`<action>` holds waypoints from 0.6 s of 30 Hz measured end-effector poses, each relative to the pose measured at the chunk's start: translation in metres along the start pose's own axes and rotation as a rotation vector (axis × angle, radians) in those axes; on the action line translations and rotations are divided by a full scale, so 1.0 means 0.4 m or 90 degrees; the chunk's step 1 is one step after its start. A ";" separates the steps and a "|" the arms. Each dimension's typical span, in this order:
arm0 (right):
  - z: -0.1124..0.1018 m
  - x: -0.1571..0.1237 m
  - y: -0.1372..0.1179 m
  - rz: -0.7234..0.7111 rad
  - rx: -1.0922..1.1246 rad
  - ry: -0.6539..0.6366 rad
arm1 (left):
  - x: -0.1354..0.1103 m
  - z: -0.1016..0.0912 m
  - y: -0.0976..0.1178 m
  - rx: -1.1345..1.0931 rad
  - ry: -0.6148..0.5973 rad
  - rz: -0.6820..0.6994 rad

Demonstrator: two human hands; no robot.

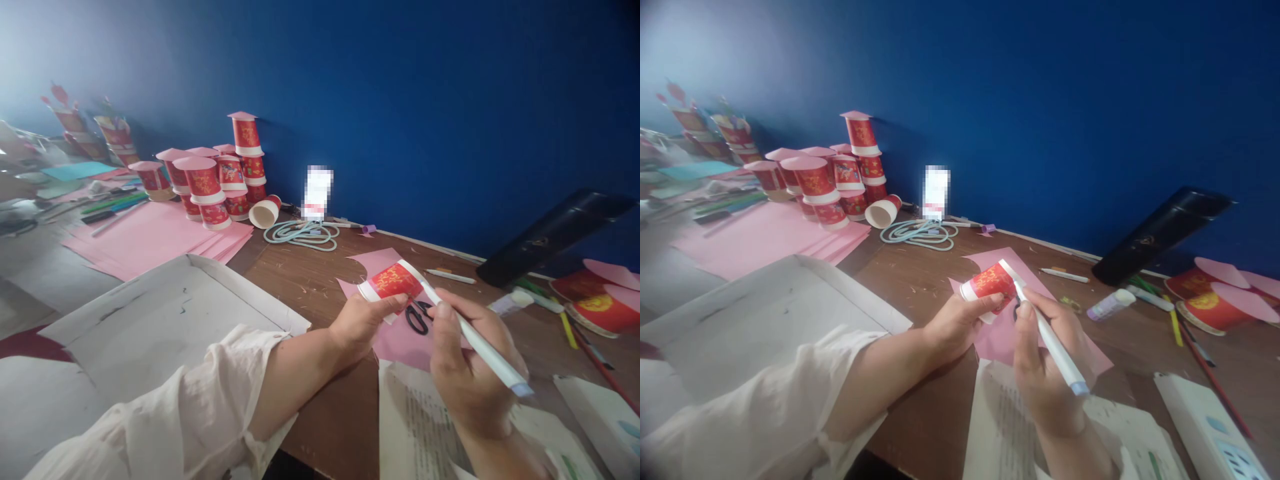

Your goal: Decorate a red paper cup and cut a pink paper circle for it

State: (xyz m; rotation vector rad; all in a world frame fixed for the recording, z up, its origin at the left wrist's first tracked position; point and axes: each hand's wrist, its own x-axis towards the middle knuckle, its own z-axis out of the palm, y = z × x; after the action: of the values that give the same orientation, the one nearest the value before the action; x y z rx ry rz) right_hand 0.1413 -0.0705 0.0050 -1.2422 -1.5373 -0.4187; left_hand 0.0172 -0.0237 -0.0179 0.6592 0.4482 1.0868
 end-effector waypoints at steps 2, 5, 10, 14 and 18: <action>0.001 0.000 0.001 -0.006 0.001 0.000 | 0.001 0.000 -0.002 -0.001 0.016 -0.004; 0.003 0.000 0.001 -0.010 0.002 0.002 | 0.001 0.001 -0.002 0.009 0.026 -0.008; 0.003 0.002 0.000 -0.005 -0.009 0.000 | -0.001 0.002 0.000 0.017 0.023 0.001; 0.006 0.002 0.002 -0.007 -0.017 -0.004 | -0.001 0.002 0.002 0.019 0.013 0.008; 0.009 0.003 0.002 -0.003 -0.020 -0.005 | 0.000 0.001 0.000 0.019 0.009 0.014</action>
State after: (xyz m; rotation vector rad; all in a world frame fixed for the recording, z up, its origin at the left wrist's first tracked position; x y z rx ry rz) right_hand 0.1404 -0.0669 0.0043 -1.2664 -1.5463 -0.4429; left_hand 0.0175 -0.0240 -0.0176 0.6835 0.4710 1.1082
